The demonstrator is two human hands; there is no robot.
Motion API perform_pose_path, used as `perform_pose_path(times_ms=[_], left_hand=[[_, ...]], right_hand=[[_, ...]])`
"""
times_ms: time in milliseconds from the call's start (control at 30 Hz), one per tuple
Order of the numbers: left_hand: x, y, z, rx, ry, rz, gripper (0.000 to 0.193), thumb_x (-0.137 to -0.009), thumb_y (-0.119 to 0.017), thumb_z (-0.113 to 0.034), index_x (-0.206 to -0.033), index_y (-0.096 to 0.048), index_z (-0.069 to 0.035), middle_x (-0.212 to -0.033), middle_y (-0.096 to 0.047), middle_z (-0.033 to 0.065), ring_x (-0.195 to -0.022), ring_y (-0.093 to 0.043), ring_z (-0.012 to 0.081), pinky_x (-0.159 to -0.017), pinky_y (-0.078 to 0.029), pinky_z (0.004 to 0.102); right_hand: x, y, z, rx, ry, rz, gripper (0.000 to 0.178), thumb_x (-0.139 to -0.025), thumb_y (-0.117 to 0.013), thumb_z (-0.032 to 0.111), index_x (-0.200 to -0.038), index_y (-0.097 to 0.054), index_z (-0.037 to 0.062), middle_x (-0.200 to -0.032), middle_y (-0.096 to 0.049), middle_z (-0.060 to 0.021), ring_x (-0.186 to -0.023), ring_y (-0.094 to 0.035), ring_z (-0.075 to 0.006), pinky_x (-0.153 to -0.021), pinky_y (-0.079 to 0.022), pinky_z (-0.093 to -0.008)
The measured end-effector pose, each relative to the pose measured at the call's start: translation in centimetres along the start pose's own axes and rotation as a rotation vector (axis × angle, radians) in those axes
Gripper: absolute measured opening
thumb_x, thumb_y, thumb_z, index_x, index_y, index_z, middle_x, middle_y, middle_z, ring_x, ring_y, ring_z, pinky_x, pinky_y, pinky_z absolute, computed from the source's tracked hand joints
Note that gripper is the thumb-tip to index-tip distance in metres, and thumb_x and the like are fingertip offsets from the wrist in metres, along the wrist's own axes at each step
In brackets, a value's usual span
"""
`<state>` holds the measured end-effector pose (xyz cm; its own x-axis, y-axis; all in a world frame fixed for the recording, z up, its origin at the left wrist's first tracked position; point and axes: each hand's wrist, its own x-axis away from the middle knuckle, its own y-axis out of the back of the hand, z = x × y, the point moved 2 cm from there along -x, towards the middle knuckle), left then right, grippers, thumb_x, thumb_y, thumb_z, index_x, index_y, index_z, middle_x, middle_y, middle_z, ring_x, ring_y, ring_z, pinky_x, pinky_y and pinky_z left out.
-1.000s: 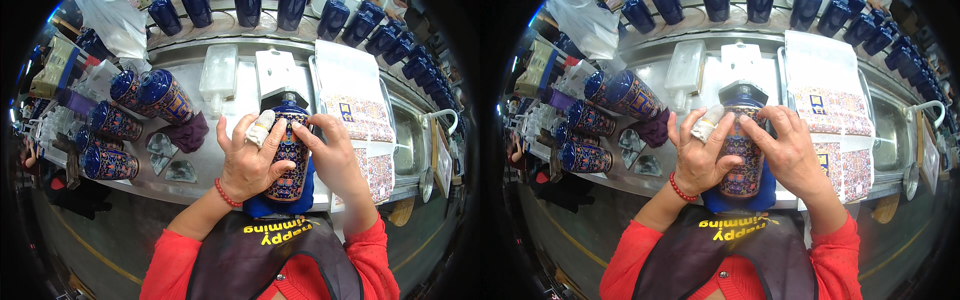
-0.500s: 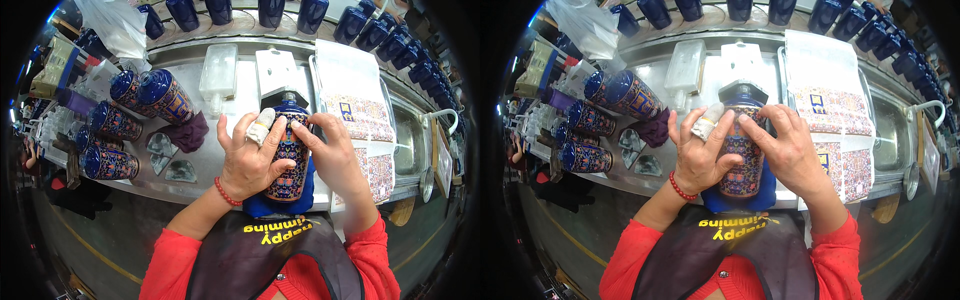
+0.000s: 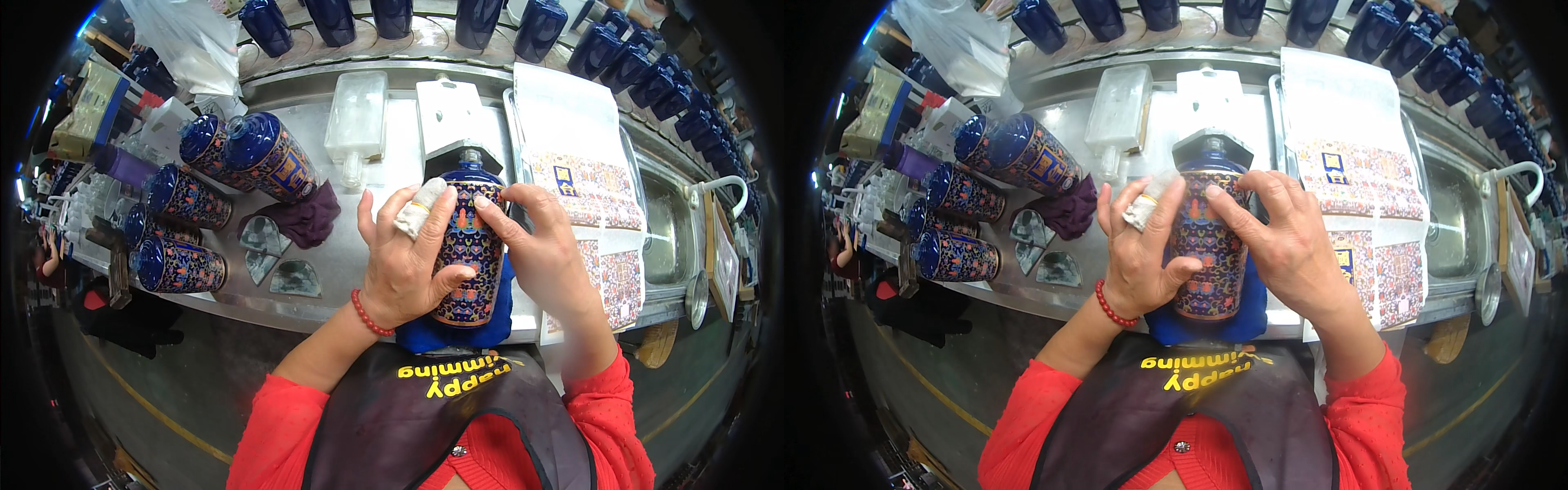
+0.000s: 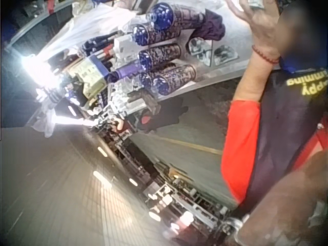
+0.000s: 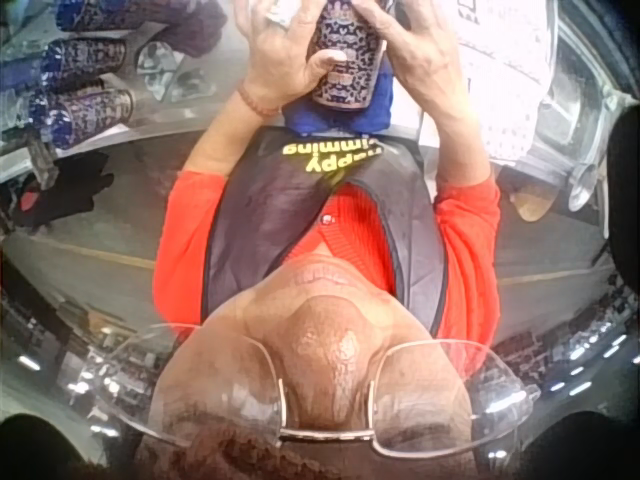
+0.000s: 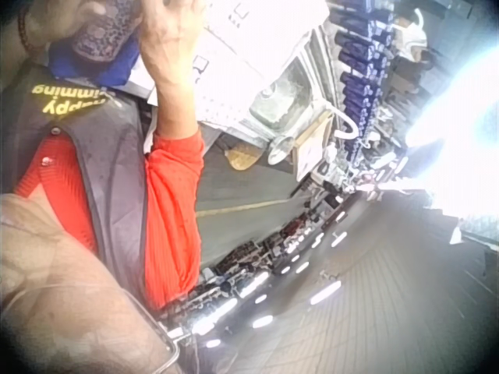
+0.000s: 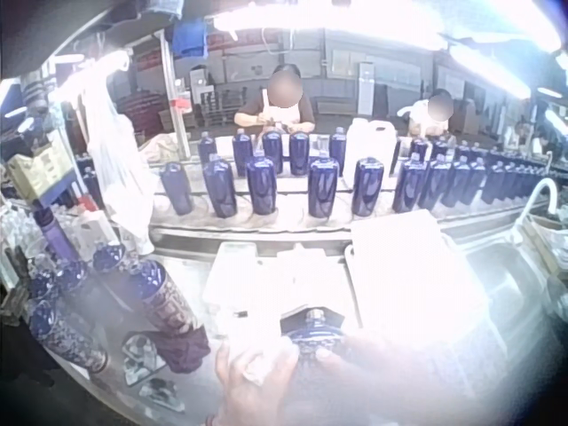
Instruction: The person applies small decorative stickers to a blue cylindrical container, pressing each sticker with fingers and smoothing it with a black tool. The container is rotated to access different areas, and the person repeatedly picks stickers from a nearby tray.
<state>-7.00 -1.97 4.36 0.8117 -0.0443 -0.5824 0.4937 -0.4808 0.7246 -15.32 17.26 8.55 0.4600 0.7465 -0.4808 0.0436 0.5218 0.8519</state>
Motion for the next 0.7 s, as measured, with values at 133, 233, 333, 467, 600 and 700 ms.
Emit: perform_pose_path(times_ms=[133,233,333,467,600,700], left_hand=[[0.4,-0.2,0.2,-0.016,-0.029,0.029,0.091,-0.099,-0.039,-0.073,-0.145,-0.054,0.003,-0.135,-0.063,0.0189,-0.136,-0.042,0.0376,-0.121,-0.009,0.0584],[0.6,-0.1,0.3,0.051,-0.033,0.000,0.090,-0.098,-0.039,-0.074,-0.147,-0.053,0.000,-0.139,-0.061,0.0165,-0.134,-0.042,0.0348,-0.119,-0.009,0.0618],[1.0,-0.3,0.0,0.074,-0.064,0.016,0.093,-0.096,-0.037,-0.077,-0.151,-0.051,-0.002,-0.140,-0.061,0.0139,-0.135,-0.042,0.0337,-0.117,-0.007,0.0643],[0.6,-0.4,-0.2,0.033,-0.067,0.056,0.098,-0.094,-0.035,-0.080,-0.153,-0.048,-0.003,-0.140,-0.061,0.0118,-0.139,-0.038,0.0348,-0.117,-0.005,0.0657],[-0.4,0.1,-0.3,-0.016,-0.078,0.128,0.100,-0.092,-0.035,-0.082,-0.156,-0.045,-0.005,-0.142,-0.061,0.0085,-0.143,-0.034,0.0359,-0.117,-0.004,0.0665],[-1.3,0.5,-0.7,-0.084,-0.125,0.173,0.102,-0.092,-0.033,-0.083,-0.155,-0.045,-0.003,-0.140,-0.063,0.0094,-0.144,-0.033,0.0364,-0.119,-0.003,0.0627]], right_hand=[[0.2,0.0,-0.1,-0.019,-0.023,0.006,0.058,-0.079,-0.064,-0.002,-0.135,-0.065,0.0135,-0.124,-0.057,-0.0126,-0.117,-0.059,-0.0326,-0.095,-0.047,-0.0441],[0.3,0.1,0.0,-0.019,-0.044,0.012,0.060,-0.079,-0.063,-0.004,-0.136,-0.064,0.0133,-0.124,-0.057,-0.0129,-0.116,-0.059,-0.0325,-0.096,-0.048,-0.0439],[0.5,0.1,0.2,-0.018,-0.044,0.004,0.061,-0.079,-0.063,-0.005,-0.137,-0.064,0.0126,-0.124,-0.057,-0.0135,-0.115,-0.060,-0.0327,-0.096,-0.048,-0.0445],[0.7,-0.3,0.1,-0.080,-0.098,-0.006,0.065,-0.074,-0.061,-0.013,-0.133,-0.067,0.0121,-0.125,-0.059,-0.0152,-0.116,-0.060,-0.0351,-0.099,-0.050,-0.0445],[1.0,-0.7,0.0,-0.069,-0.048,-0.033,0.060,-0.077,-0.064,-0.006,-0.135,-0.064,0.0071,-0.124,-0.057,-0.0157,-0.113,-0.060,-0.0346,-0.095,-0.050,-0.0456],[1.2,-0.9,-0.2,-0.068,-0.044,-0.049,0.058,-0.078,-0.065,-0.005,-0.135,-0.064,0.0053,-0.124,-0.057,-0.0165,-0.113,-0.060,-0.0353,-0.096,-0.050,-0.0460]])
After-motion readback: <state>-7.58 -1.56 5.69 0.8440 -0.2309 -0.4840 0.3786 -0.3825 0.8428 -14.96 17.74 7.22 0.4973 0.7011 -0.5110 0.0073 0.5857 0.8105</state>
